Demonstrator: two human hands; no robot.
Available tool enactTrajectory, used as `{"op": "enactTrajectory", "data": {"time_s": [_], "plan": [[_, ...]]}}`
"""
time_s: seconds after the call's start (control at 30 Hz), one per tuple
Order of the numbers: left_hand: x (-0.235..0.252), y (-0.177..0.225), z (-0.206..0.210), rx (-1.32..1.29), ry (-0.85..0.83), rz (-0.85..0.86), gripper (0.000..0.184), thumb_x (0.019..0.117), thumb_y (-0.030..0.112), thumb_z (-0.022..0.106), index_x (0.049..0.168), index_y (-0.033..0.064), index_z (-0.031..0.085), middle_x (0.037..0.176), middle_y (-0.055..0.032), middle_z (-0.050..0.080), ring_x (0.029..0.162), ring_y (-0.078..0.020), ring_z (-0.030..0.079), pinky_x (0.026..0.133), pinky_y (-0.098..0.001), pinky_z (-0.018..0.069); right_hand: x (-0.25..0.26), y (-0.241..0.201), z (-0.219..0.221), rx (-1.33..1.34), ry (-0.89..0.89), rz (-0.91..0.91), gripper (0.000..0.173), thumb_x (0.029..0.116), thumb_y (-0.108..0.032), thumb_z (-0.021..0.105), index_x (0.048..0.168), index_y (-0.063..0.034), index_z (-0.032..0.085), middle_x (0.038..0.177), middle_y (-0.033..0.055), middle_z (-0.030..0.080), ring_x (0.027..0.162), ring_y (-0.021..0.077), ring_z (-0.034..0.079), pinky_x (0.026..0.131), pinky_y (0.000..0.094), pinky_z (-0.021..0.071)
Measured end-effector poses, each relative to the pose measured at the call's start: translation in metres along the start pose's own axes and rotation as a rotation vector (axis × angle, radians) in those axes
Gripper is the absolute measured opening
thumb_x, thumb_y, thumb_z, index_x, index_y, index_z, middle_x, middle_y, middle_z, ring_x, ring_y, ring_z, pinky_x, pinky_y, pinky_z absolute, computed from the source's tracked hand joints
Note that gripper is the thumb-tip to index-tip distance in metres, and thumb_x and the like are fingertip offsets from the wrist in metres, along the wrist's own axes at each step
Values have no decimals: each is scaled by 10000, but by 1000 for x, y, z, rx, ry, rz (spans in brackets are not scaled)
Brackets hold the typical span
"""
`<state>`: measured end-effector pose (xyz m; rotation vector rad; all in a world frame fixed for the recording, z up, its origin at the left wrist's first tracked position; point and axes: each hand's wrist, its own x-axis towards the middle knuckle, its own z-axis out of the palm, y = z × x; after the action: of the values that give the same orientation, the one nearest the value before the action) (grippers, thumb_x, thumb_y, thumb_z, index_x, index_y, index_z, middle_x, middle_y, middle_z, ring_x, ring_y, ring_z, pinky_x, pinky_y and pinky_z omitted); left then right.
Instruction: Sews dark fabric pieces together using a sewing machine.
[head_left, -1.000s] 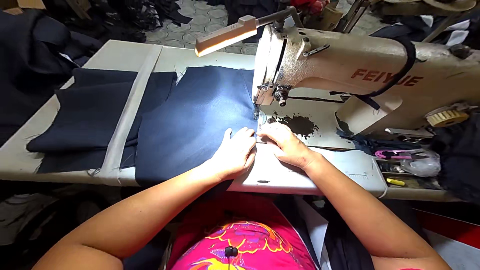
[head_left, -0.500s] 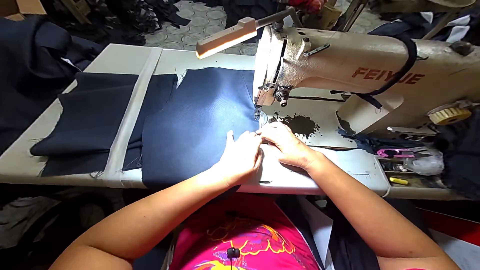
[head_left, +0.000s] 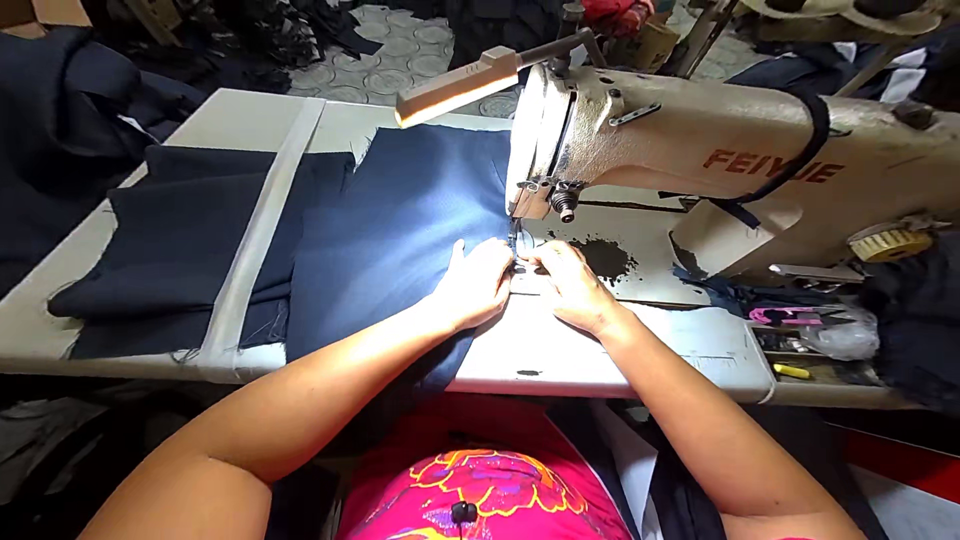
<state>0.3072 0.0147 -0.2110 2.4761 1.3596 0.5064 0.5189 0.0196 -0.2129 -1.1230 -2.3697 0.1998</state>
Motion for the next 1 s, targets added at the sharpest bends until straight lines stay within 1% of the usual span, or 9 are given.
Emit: {"op": "enactTrajectory", "data": {"time_s": [0.2,0.3,0.37,0.43,0.5,0.63,0.77,0.93,1.0], "plan": [[26,-20,-8,-12,12,40,351,995,190,456,1230,0,635,1410,-183,583,1405,-343,488,1130,-717,254,-2,-1,-2,5,16,39,315,899,-23,587,1199,17,675,1179,206,672,1154,360,639,1035,521,490],[39,-35,-4,11,108,100,267,937,199,549,1081,5,662,1204,-188,644,1202,-359,597,1009,-624,420,0,-2,-3,51,-68,147,296,963,-104,605,1238,-13,668,1229,186,663,1210,330,615,1076,500,471],[47,-44,-4,-3,130,64,367,904,249,598,1178,8,638,1216,-194,633,1188,-359,599,1006,-612,452,2,-2,-2,85,-114,203,306,1002,-184,579,1250,-28,665,1253,174,659,1232,303,604,1097,463,465],[52,-48,-10,-8,-25,-3,607,963,346,504,1511,88,475,1586,-144,433,1508,-317,349,1197,-681,191,3,-8,-9,95,-185,250,372,1034,-218,528,1341,-34,629,1348,182,623,1320,307,552,1161,448,402],[61,-51,-17,38,-161,-35,593,1010,373,396,1557,147,443,1664,-83,338,1575,-303,207,1212,-706,58,5,-11,-13,96,-219,270,398,1037,-203,516,1390,-39,597,1404,194,587,1366,323,513,1189,453,360],[68,-62,-22,27,-191,-4,533,1023,373,359,1498,216,543,1627,-25,416,1573,-299,217,1189,-737,40,8,-8,-14,180,-153,237,357,1018,-146,550,1336,0,619,1346,201,627,1319,327,553,1171,458,375],[73,-70,-28,-20,-215,29,514,1042,411,389,1526,284,507,1650,21,377,1576,-295,205,1172,-760,28,15,0,-15,433,-24,276,241,968,-38,623,1172,87,645,1176,216,675,1112,235,650,1011,344,504],[76,-91,-38,18,-205,-57,568,1052,490,438,1583,288,416,1685,-2,304,1584,-337,156,1156,-782,28,39,9,-20,612,-11,505,370,1006,31,531,1363,116,483,1206,208,678,1068,164,673,974,309,525],[79,-106,-43,44,-178,-135,603,1040,550,462,1591,313,393,1694,-3,284,1583,-348,157,1153,-788,31,57,14,-21,656,24,605,404,1008,-6,543,1396,85,471,1174,177,680,958,121,668,860,280,541]]}}
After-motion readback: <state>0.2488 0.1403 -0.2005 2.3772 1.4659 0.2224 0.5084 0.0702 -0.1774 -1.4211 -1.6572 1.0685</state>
